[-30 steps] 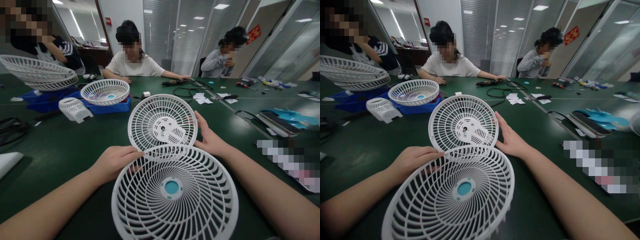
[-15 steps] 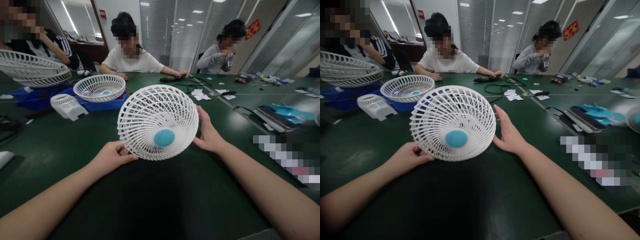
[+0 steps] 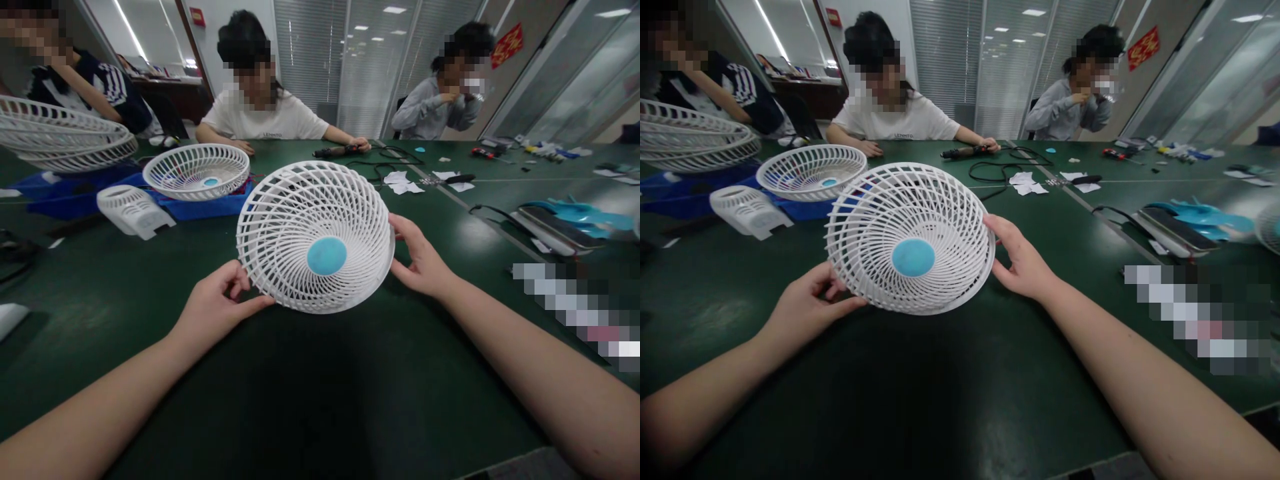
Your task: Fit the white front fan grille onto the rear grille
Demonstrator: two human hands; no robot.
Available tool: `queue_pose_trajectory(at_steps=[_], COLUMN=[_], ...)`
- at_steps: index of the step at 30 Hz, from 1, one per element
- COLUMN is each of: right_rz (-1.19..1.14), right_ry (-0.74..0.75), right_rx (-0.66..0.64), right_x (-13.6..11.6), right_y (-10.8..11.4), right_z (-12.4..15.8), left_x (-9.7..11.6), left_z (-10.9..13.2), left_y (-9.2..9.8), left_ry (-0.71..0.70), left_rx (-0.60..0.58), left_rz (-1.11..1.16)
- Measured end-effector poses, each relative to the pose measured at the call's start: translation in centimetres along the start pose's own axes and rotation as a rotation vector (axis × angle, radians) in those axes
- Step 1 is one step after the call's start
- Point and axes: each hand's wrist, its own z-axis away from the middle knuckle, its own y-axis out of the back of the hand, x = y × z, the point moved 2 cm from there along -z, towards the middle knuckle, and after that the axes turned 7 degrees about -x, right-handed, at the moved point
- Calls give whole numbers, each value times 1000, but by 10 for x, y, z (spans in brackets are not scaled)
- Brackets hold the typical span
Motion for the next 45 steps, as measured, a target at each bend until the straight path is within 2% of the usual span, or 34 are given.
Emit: queue_pose_trajectory(at_steps=[2, 3, 5, 7, 9, 14, 19, 27, 37, 45], right_rz=[-25, -37, -57, -60, -43, 40, 35, 40, 81, 96], right_ry=[-19, -27, -29, -13, 3, 1, -11, -1, 23, -10], right_rx=[6, 8, 4, -2, -19, -77, -53, -44, -8, -37], right_x=[-2, -3, -5, -7, -7, -4, -5, -10, -13, -14], right_y=[5, 7, 9, 9, 7, 3, 5, 12, 14, 18], right_z=[-1, -1, -2, -3, -3, -3, -1, -4, -4, -4], left_x=[0, -1, -1, 0, 3, 10, 11, 14, 7, 5], left_z=[0, 1, 1, 0, 0, 0, 0, 1, -1, -3], left_y=[5, 6, 6, 3, 1, 2, 1, 3, 1, -2], left_ry=[-208, -301, -420, -458, -466, -457, -420, -449, -402, -397], left_rx=[210, 278, 301, 228, 179, 151, 118, 111, 112, 124], left_rz=[-107, -163, -284, -391, -452, -504, -535, -606, -585, -590])
